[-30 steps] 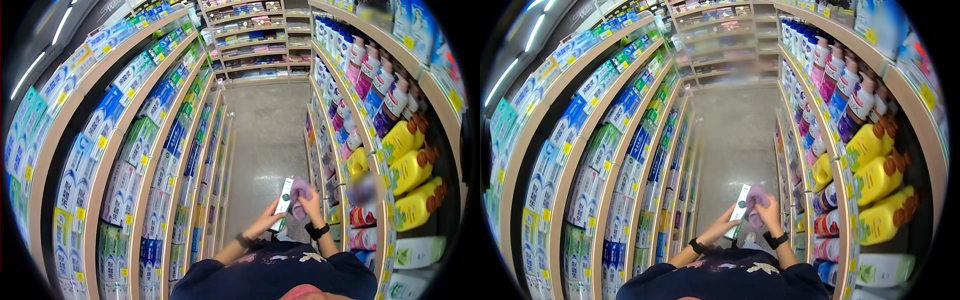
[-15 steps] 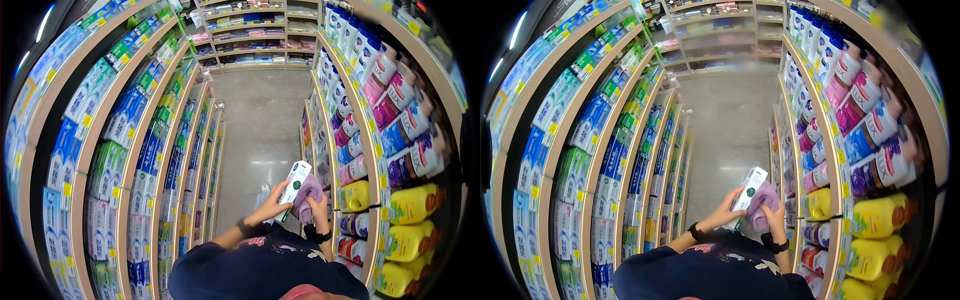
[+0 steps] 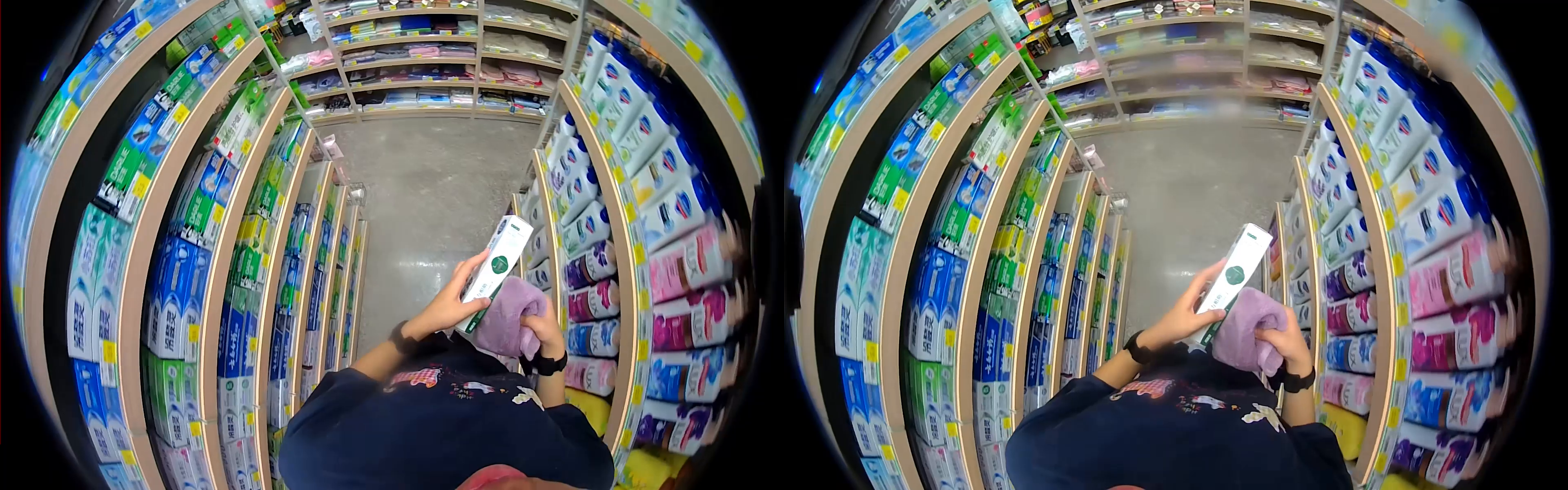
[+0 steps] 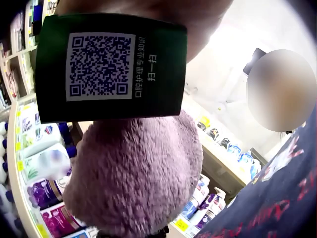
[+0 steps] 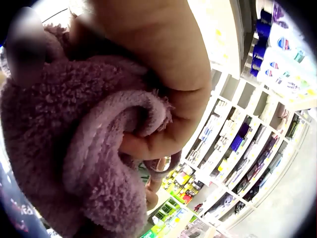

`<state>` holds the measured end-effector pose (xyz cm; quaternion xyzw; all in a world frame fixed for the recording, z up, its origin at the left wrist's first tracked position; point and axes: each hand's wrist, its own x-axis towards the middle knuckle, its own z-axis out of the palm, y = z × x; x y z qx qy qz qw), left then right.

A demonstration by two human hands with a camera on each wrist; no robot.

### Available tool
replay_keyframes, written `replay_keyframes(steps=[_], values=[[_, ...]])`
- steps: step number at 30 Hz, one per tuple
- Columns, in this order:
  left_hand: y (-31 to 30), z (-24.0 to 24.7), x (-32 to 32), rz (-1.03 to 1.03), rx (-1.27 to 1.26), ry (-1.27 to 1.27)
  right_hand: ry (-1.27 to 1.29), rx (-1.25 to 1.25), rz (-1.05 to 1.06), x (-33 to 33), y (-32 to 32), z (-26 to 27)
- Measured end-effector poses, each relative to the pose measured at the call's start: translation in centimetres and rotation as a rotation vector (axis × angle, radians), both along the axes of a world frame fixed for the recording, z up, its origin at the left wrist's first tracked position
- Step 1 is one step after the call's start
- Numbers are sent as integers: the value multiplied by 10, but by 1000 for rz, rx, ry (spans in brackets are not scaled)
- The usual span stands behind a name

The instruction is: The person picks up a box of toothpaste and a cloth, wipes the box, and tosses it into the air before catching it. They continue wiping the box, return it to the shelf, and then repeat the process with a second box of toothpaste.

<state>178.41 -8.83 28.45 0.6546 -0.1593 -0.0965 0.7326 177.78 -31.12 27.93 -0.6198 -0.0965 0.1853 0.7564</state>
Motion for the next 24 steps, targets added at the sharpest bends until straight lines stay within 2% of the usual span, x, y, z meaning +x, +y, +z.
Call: replay_keyframes(steps=[2, 4, 6, 9, 12, 18, 22, 24], values=[[15, 2, 17, 48, 24, 10, 8, 43, -43, 27, 19, 3], [30, 7, 30, 61, 16, 22, 72, 151, -210, 53, 38, 6], [44, 8, 41, 78, 158, -18, 97, 174, -227, 83, 47, -12], [58, -1, 61, 123, 196, -9, 201, 187, -320, 137, 69, -22], [67, -9, 91, 191, 234, 16, 207, 208, -309, 191, 89, -35], [80, -11, 191, 355, 281, 51, 198, 192, -78, 311, 117, -39], [86, 5, 277, 451, 321, -1, 189, 169, 86, 403, 127, -34], [88, 13, 323, 473, 336, -24, 194, 179, 240, 444, 128, -25]])
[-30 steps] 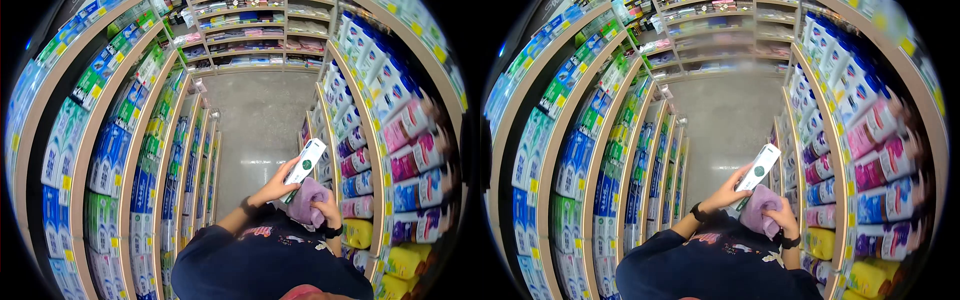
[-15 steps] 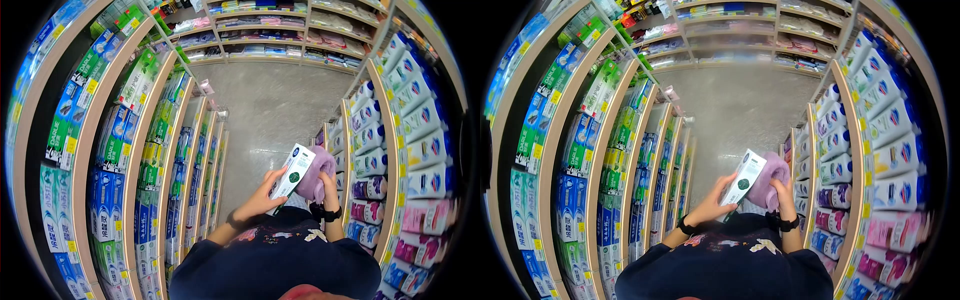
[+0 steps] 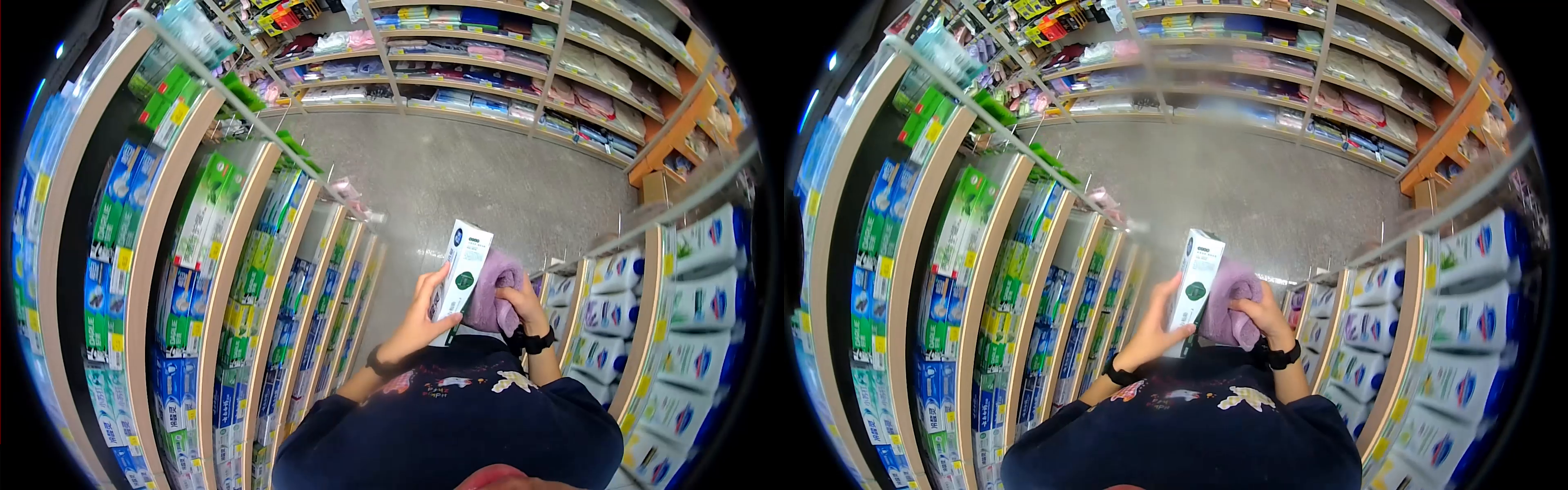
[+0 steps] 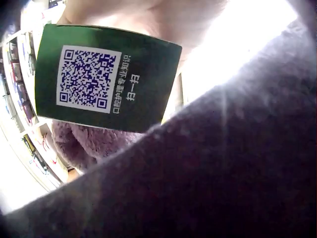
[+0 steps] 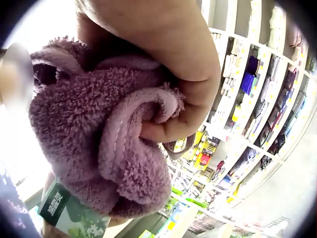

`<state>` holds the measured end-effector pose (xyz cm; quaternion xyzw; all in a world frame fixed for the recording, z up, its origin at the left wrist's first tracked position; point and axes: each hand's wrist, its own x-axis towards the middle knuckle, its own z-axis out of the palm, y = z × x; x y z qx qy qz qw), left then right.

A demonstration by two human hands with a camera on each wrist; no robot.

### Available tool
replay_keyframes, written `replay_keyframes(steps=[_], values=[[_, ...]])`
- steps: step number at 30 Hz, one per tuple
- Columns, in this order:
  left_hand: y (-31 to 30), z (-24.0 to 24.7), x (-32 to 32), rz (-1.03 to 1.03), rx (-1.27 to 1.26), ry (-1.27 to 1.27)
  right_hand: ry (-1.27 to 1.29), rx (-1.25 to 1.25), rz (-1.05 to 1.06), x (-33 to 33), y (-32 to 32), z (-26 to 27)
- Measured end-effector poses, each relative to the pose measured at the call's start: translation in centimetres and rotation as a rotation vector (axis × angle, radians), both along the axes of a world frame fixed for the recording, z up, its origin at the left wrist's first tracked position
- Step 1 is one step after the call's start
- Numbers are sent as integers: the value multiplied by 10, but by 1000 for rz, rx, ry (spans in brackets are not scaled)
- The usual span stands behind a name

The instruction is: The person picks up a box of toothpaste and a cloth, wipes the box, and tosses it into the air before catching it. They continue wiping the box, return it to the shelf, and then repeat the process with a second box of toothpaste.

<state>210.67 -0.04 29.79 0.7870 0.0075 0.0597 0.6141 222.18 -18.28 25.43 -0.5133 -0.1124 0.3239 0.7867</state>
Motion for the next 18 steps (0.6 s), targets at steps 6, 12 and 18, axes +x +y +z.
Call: replay_keyframes(steps=[6, 12, 18], values=[[-1, 6, 111, 13, -101, -76, -59, -42, 139, 101, -9, -2], [5, 6, 173, -4, -184, 22, -6, -94, 163, 160, -16, -15], [23, -12, 233, -2, -230, 57, 29, -270, 270, 222, -34, -76]])
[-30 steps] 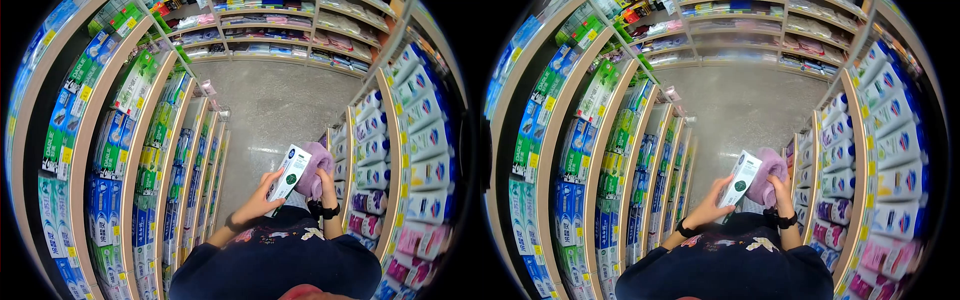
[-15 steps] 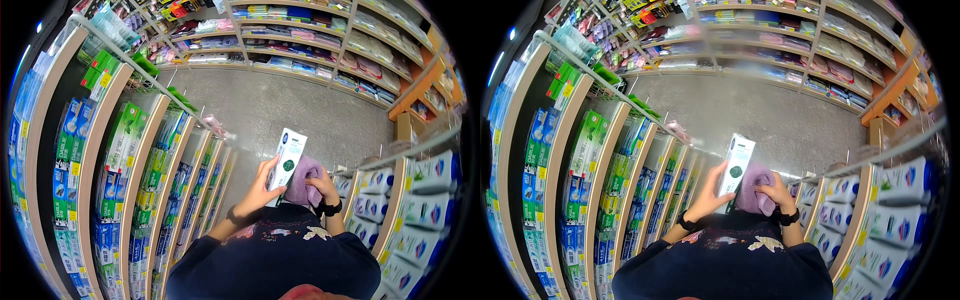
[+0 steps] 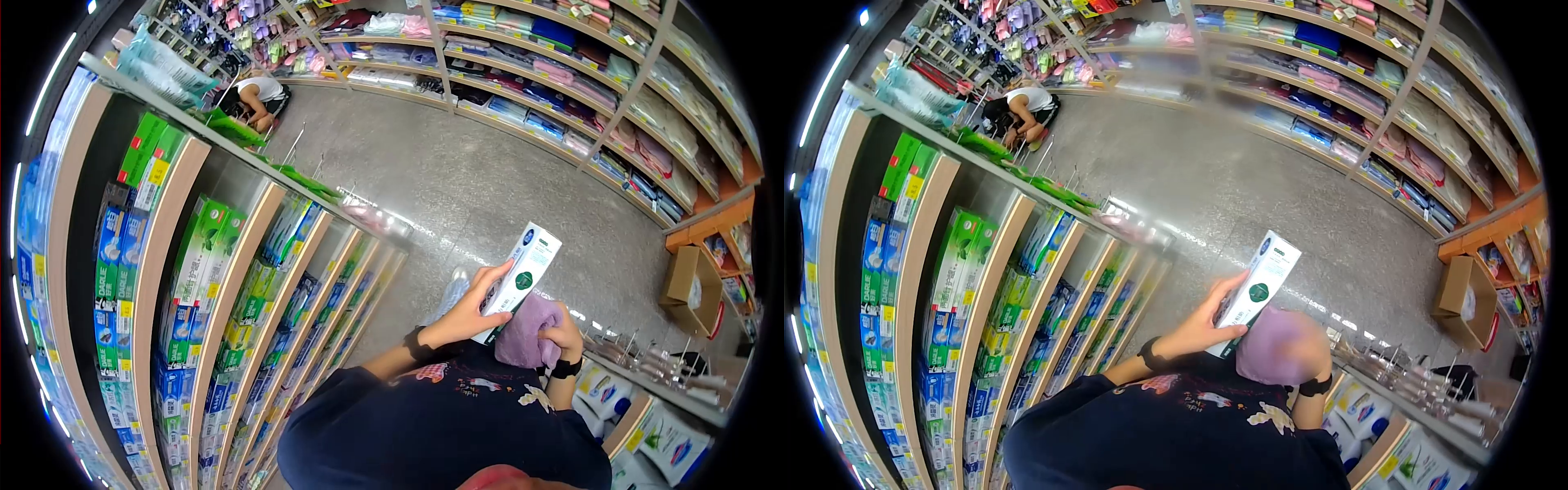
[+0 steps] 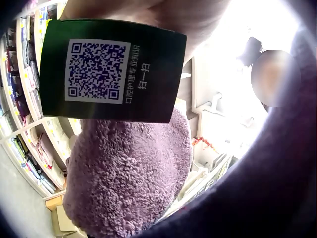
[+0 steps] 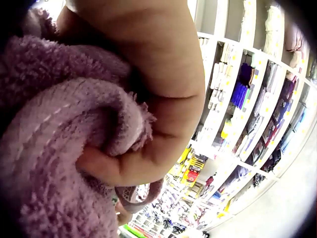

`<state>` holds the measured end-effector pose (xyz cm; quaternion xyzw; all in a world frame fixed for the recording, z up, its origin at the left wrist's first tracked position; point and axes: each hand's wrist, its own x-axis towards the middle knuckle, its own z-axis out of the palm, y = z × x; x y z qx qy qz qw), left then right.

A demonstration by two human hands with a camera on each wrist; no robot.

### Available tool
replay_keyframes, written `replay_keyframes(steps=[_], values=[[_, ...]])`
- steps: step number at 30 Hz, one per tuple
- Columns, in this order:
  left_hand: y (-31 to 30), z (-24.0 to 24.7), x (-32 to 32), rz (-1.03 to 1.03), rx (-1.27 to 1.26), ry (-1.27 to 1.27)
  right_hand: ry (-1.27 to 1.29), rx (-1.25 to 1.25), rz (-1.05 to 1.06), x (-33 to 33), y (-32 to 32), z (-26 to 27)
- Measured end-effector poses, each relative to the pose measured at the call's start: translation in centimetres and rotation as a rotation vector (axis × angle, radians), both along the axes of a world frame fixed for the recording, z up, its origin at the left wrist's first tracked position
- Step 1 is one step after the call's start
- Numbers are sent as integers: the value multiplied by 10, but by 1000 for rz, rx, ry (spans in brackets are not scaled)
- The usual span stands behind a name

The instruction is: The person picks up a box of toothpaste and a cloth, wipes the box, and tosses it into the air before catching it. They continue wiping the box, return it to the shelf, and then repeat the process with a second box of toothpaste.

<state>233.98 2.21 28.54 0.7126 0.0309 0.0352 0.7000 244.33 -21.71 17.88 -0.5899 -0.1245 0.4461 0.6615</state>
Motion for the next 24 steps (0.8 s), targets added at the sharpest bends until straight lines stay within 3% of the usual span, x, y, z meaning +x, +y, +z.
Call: replay_keyframes(steps=[2, 4, 5, 8, 9, 10, 12, 14, 17, 24], values=[[9, -6, 25, -50, -27, -37, -40, -26, -45, 18, 6, 1], [23, -10, 51, -76, 4, -24, -88, 31, 217, 51, 14, -4], [30, -9, 65, -111, 6, -36, -60, 79, 49, 54, 19, -5], [52, -5, 109, -143, 0, -73, -26, 168, 26, 84, 46, 17], [62, -2, 125, -166, -8, -85, -12, 138, -160, 88, 44, -6], [72, 1, 140, -189, -14, -97, -18, 138, -147, 99, 60, 8], [92, 9, 168, -185, -14, -139, 107, 249, -338, 118, 94, 48], [115, 19, 194, -268, 6, -167, 41, 247, -377, 147, 108, 39], [142, 23, 224, -258, 13, -213, 68, 311, -607, 187, 130, 26], [202, 19, 259, -135, 14, -231, 74, 318, -600, 256, 209, 20]])
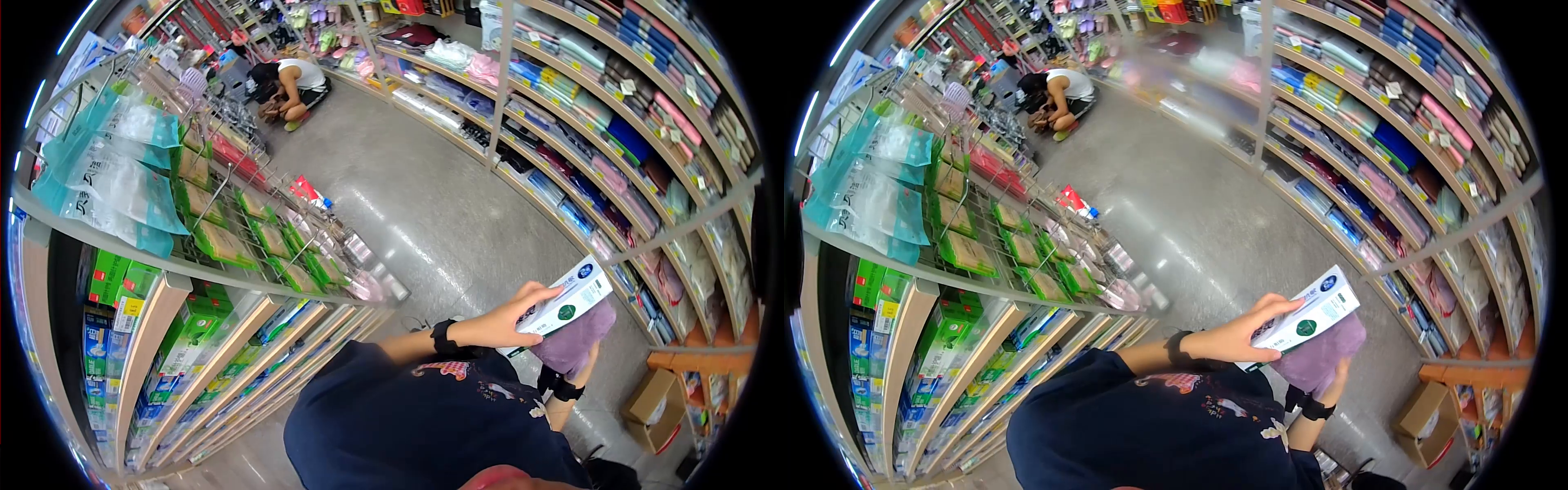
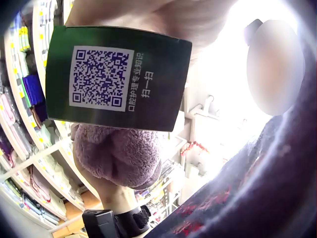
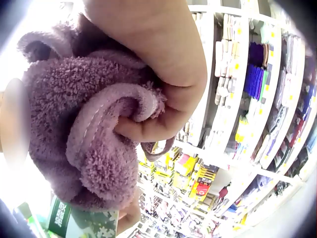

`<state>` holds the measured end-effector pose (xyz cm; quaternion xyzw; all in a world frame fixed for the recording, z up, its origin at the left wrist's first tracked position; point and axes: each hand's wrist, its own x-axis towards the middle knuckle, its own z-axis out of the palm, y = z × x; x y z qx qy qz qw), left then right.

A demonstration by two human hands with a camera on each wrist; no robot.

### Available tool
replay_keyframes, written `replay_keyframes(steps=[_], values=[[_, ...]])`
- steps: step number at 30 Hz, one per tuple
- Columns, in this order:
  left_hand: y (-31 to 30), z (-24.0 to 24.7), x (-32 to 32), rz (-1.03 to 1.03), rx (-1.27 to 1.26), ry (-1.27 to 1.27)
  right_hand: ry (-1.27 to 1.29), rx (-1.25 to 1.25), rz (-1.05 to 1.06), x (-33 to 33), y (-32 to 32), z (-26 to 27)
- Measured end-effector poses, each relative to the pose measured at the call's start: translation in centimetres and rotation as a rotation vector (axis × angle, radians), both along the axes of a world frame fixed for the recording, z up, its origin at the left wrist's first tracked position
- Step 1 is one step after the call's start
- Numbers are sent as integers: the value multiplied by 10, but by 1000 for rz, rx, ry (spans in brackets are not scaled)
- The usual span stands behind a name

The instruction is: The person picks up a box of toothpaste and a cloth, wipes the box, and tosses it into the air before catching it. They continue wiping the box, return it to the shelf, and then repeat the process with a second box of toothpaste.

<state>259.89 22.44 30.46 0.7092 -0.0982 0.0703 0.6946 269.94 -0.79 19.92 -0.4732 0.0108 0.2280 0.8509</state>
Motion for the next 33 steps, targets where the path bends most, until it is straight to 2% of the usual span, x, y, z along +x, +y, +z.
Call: replay_keyframes(steps=[4, 6, 8, 10, 11, 15, 18, 19, 20, 22, 24, 27, 30, 33], values=[[27, -6, 4, 189, 22, -27, -17, -8, 139, 26, 42, 3], [38, -6, 5, 256, 1, -15, -166, -43, 524, 45, 65, 17], [48, -5, 7, 343, -31, 69, -105, -36, 632, 63, 83, 7], [55, -5, 11, 406, -42, 65, -164, -108, 982, 81, 99, 8], [56, -7, 14, 445, -73, 85, -198, -77, 1107, 86, 118, 29], [56, -9, 33, 603, -105, 58, -244, -61, 1135, 103, 147, 61], [52, -4, 48, 695, -102, 52, -223, -102, 1165, 133, 153, 47], [50, -2, 53, 707, -80, 47, -217, -123, 1038, 136, 152, 39], [46, -2, 56, 720, -58, 42, -215, -124, 1060, 144, 152, 36], [37, 3, 62, 728, -22, 51, 94, 83, 821, 155, 156, 40], [31, 7, 68, 695, 63, 60, 71, 118, 836, 176, 163, 31], [20, 2, 75, 743, 102, 47, 65, 64, 745, 197, 184, 19], [13, -1, 78, 832, 102, 33, 53, 58, 779, 197, 202, 23], [7, 8, 68, 967, 85, 85, 70, 42, 913, 191, 221, 23]])
